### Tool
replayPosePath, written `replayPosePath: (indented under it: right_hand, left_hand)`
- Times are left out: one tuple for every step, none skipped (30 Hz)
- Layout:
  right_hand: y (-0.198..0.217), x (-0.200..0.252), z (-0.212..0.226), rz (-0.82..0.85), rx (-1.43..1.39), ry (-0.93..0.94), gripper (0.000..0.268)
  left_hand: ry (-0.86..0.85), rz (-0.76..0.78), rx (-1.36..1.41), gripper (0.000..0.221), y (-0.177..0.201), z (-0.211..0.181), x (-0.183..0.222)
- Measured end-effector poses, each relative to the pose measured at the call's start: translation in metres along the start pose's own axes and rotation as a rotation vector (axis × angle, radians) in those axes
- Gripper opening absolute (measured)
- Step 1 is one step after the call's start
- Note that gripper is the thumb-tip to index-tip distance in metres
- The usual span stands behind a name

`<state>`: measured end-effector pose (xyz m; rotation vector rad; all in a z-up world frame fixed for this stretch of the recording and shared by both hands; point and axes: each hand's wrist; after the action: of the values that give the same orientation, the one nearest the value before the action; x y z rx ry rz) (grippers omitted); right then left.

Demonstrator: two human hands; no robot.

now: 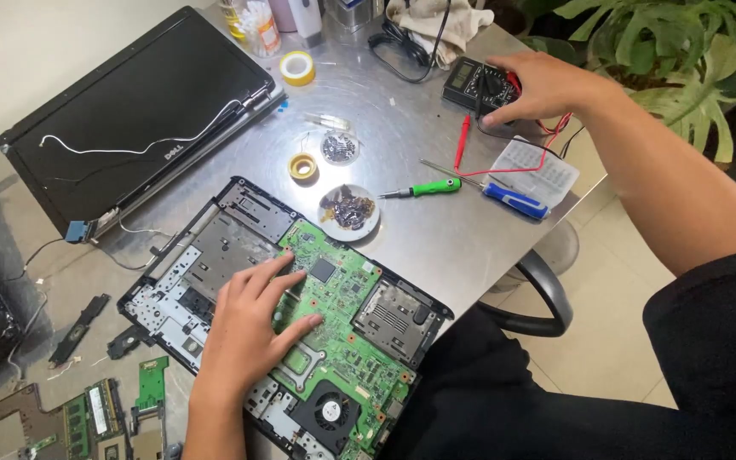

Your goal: Testing a laptop motherboard using a digital multimeter to diagnose electronic faults.

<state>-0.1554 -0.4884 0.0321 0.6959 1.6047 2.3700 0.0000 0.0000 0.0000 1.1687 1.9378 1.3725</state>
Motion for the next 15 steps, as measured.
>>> replayPosePath:
  right_hand:
    - [-0.011, -0.006, -0.012, 0.003, -0.001, 0.003, 0.11]
    - [-0.022, -0.013, -0.023, -0.104, 0.011, 0.07, 0.104]
    - [-0.034, -0.019, -0.033, -0.208, 0.021, 0.136, 0.099]
    - [-0.037, -0.017, -0.035, -0.203, 0.019, 0.139, 0.099]
    - [-0.038, -0.016, -0.036, -0.254, 0.039, 0.169, 0.094]
    - [-0.039, -0.016, -0.037, -0.305, 0.059, 0.2, 0.089]
    - [-0.034, -0.009, -0.027, -0.302, 0.057, 0.206, 0.089]
    - [-0.03, -0.003, -0.018, -0.328, 0.007, 0.249, 0.092]
    - [-0.025, 0.004, -0.008, -0.356, -0.045, 0.292, 0.099]
    - [-0.029, 0.0, -0.016, -0.352, -0.047, 0.298, 0.099]
    - [-0.034, -0.003, -0.026, -0.368, -0.023, 0.323, 0.08]
    - [-0.038, -0.006, -0.035, -0.384, 0.0, 0.347, 0.063]
    - [-0.034, -0.005, -0.034, -0.381, 0.001, 0.348, 0.063]
    - [-0.03, -0.004, -0.032, -0.404, -0.027, 0.381, 0.064]
    - [-0.026, -0.003, -0.03, -0.428, -0.055, 0.415, 0.065]
  left_hand:
    - [0.004, 0.001, 0.0, 0.067, -0.001, 0.001, 0.0]
    - [-0.015, -0.012, -0.008, 0.066, -0.002, 0.003, -0.001]
    - [-0.033, -0.022, -0.016, 0.066, -0.003, 0.004, 0.0]
    - [-0.027, -0.019, -0.015, 0.066, -0.002, 0.003, 0.0]
    - [-0.039, -0.023, -0.005, 0.064, -0.001, 0.003, 0.0]
    - [-0.051, -0.028, 0.005, 0.063, 0.0, 0.003, 0.0]
    - [-0.043, -0.028, 0.004, 0.063, -0.001, 0.003, 0.001]
    - [-0.059, -0.041, 0.007, 0.062, -0.001, 0.003, 0.001]
    - [-0.076, -0.053, 0.01, 0.062, -0.001, 0.003, 0.002]
    - [-0.069, -0.054, 0.009, 0.062, 0.0, 0.004, 0.002]
    - [-0.083, -0.059, 0.007, 0.062, -0.001, 0.004, 0.002]
    - [-0.098, -0.064, 0.005, 0.061, -0.001, 0.005, 0.001]
    - [-0.096, -0.063, 0.007, 0.061, -0.001, 0.004, 0.001]
    - [-0.091, -0.055, 0.002, 0.062, -0.001, 0.004, 0.001]
    - [-0.085, -0.049, -0.004, 0.063, -0.001, 0.004, 0.001]
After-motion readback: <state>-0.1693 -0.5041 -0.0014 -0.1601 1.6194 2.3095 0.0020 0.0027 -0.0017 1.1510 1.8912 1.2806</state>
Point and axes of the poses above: each hand's wrist, its own x-axis away from the middle knuckle, its own y-axis out of the back of the hand, z = x × y, and after that the axes turned 8 degrees about y, right-handed
